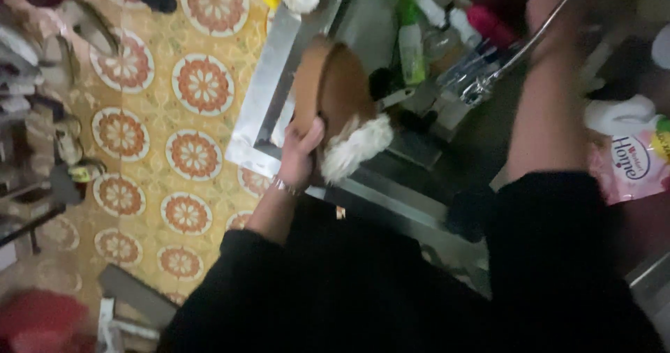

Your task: Cleaning the white fur lining and brown leather exterior of a slipper using a brush and cleaning solution in a sink.

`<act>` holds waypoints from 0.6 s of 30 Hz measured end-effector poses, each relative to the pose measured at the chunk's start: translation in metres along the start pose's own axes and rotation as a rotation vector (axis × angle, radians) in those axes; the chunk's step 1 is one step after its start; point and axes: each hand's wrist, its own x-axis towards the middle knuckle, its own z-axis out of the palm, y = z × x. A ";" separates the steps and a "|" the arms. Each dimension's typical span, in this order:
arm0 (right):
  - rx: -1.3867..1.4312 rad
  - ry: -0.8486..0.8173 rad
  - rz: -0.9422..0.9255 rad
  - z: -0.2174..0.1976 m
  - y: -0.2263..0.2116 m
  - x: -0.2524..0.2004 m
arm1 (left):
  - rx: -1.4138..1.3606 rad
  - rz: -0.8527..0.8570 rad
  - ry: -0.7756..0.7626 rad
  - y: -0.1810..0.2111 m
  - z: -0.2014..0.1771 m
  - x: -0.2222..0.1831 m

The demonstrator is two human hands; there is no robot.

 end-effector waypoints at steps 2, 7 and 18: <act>-0.045 -0.046 0.003 -0.012 0.017 0.019 | -0.001 -0.061 -0.041 0.009 0.026 0.000; -0.152 -0.064 -0.012 -0.070 0.033 0.078 | 0.013 -0.500 0.016 0.044 0.091 0.014; 0.257 0.146 0.076 -0.101 -0.052 -0.115 | 0.509 -0.580 -0.132 -0.044 0.157 0.062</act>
